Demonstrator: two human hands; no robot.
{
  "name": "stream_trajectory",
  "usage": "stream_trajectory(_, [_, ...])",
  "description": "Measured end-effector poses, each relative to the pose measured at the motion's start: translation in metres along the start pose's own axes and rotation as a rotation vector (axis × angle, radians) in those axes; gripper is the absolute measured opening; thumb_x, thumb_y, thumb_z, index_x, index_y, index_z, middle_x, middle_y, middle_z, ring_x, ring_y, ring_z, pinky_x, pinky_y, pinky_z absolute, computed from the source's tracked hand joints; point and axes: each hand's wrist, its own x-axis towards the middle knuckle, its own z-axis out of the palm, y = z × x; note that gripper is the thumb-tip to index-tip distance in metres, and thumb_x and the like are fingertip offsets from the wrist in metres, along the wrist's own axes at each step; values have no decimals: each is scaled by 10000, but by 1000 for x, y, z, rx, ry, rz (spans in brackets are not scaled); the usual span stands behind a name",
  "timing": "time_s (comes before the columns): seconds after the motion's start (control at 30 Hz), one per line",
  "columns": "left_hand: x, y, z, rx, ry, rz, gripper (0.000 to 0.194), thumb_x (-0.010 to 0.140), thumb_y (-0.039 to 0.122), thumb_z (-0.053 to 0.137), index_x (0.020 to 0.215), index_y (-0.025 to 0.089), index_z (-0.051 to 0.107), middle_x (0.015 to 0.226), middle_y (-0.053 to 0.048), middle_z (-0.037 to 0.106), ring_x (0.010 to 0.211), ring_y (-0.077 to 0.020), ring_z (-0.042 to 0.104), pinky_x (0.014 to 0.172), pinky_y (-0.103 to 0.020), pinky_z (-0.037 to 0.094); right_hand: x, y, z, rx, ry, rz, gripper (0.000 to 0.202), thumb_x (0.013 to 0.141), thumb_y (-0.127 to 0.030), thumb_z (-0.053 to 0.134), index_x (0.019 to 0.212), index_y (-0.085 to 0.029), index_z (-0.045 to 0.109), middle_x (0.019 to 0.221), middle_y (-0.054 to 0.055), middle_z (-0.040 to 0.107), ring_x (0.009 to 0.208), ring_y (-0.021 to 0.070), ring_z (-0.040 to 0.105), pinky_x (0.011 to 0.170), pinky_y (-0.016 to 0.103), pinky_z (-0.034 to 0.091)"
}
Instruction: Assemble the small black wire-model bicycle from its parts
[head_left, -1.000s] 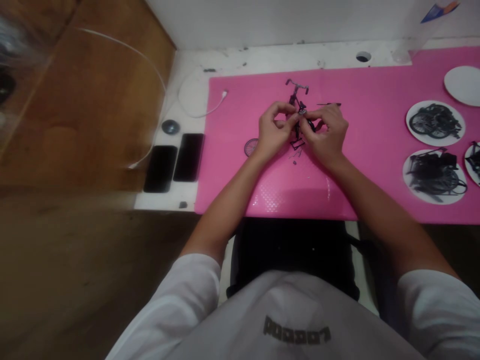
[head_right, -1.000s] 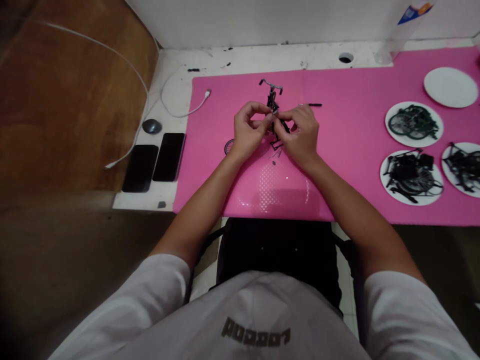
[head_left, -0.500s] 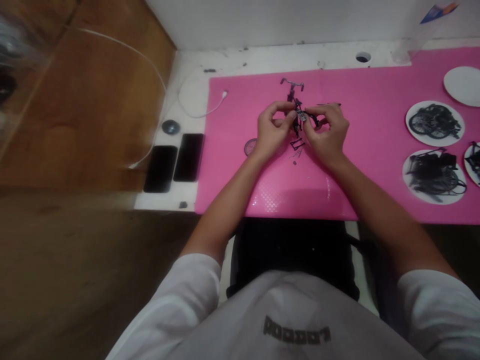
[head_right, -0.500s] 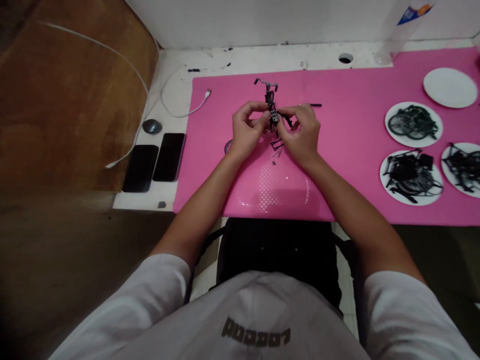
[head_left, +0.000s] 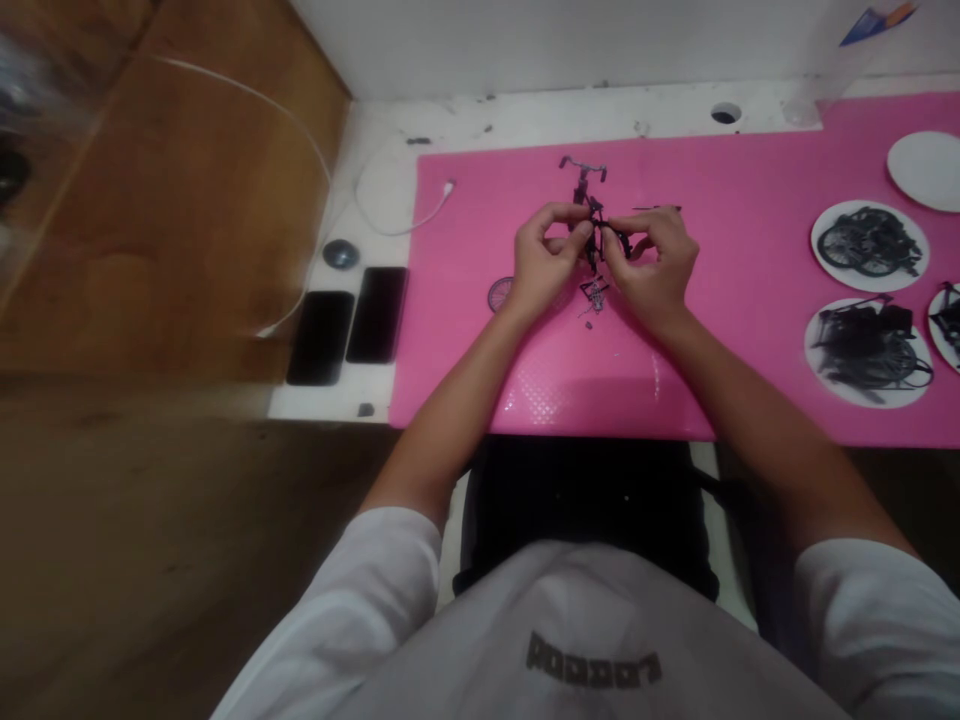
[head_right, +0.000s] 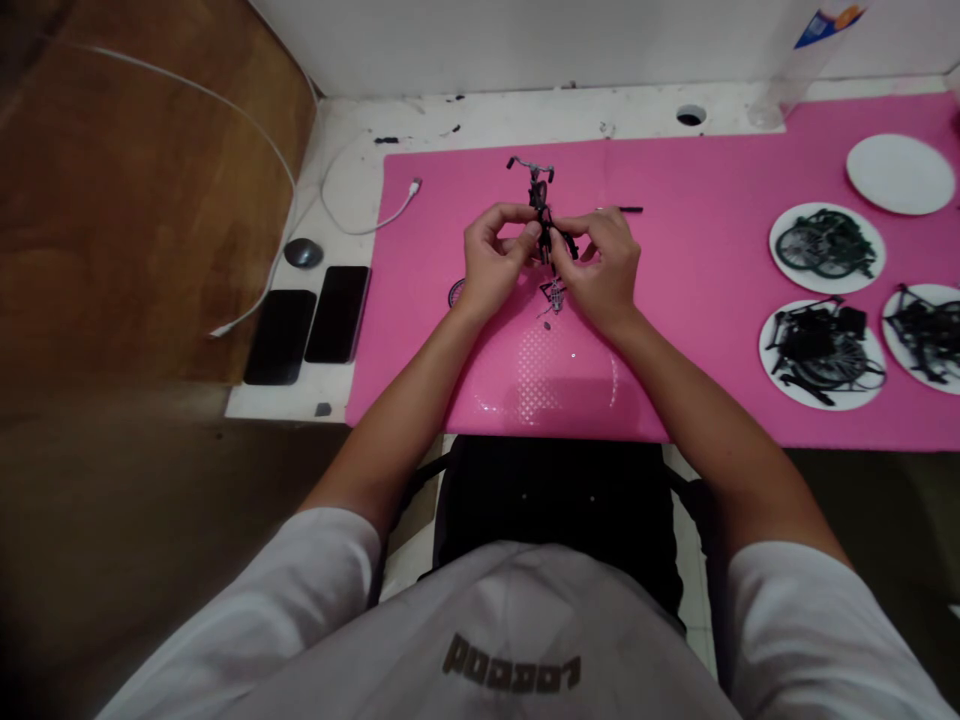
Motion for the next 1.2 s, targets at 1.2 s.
stream_trajectory(1.2, [5, -4, -3, -44, -24, -51, 407, 945, 586, 851, 1142, 242, 758, 1107, -78, 800, 823, -177, 809, 715, -298, 697, 0, -11, -4, -14, -3, -119, 418, 1084, -702, 547, 1050, -354, 776, 1081, 100, 823, 1112, 322, 669, 934, 574, 600])
